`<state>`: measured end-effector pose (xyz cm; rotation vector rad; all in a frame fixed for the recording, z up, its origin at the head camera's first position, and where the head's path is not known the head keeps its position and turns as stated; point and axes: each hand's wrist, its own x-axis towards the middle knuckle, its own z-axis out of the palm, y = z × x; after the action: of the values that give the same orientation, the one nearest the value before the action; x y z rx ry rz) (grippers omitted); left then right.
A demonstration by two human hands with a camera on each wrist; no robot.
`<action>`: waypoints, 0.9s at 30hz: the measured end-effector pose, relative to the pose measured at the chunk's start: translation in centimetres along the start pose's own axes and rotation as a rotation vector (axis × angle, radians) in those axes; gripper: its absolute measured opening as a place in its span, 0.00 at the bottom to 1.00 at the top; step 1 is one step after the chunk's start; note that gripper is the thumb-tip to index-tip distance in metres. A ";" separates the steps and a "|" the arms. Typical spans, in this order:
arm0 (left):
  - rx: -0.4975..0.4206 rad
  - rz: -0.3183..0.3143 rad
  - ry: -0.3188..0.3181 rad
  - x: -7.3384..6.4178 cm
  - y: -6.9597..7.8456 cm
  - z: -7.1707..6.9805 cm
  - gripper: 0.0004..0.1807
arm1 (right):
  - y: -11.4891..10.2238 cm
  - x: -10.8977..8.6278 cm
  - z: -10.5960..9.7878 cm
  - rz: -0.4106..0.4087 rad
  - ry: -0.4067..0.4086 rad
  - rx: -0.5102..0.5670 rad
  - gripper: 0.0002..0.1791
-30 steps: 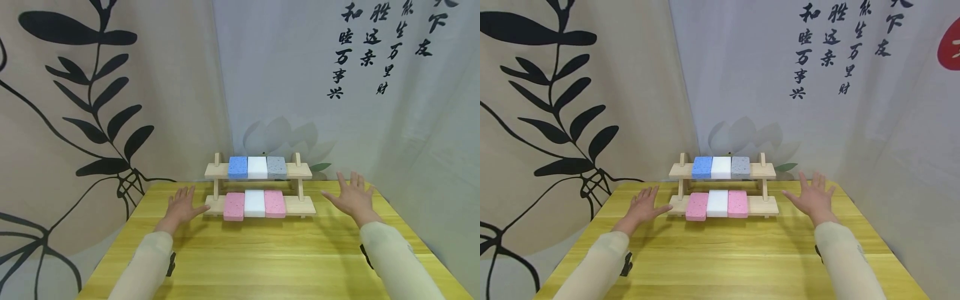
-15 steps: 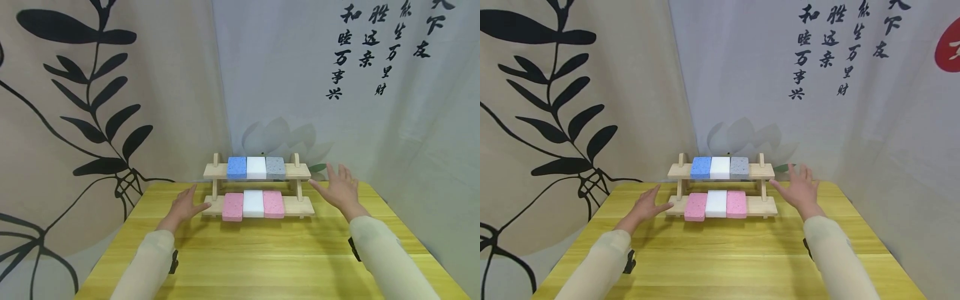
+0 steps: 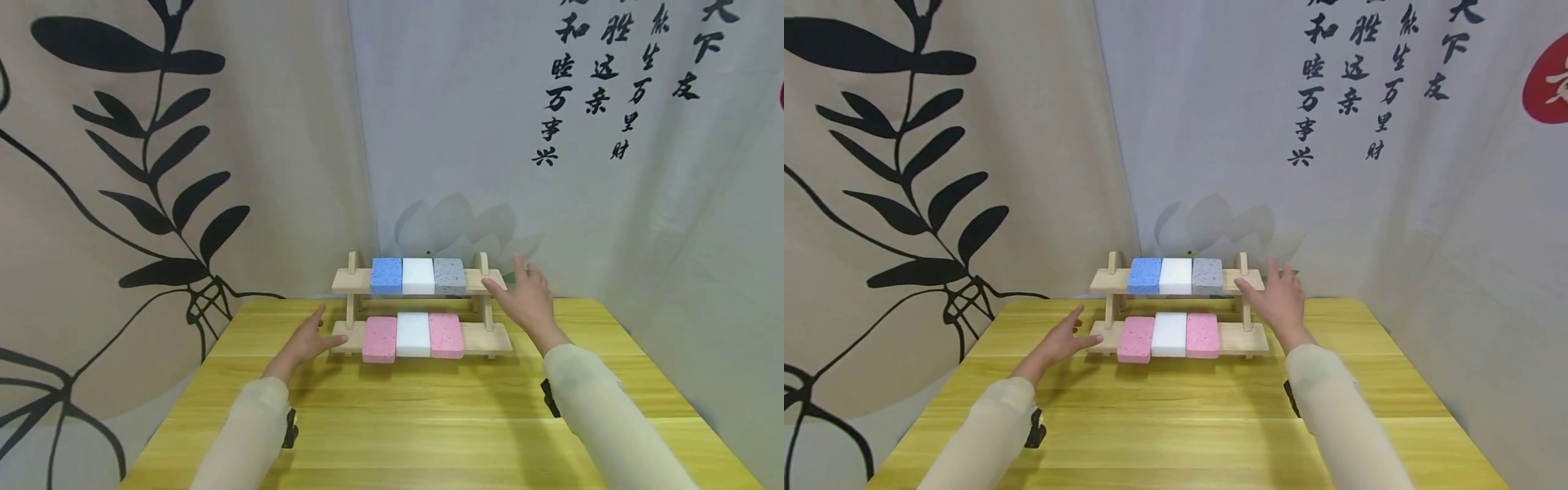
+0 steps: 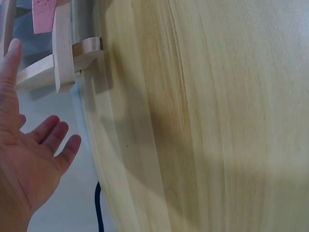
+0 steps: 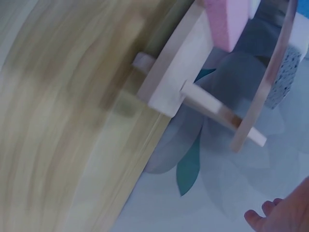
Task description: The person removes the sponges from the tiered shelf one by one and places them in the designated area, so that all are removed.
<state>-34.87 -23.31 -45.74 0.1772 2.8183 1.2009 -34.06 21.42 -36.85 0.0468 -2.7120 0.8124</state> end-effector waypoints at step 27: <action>-0.145 -0.058 -0.029 0.4 -1.5 2.0 0.49 | -3.9 0.4 4.0 0.121 -0.026 0.335 0.53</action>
<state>-35.17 -22.84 -48.23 0.1032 2.6789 1.3711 -35.11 15.98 -37.78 -0.0337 -2.5921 1.3018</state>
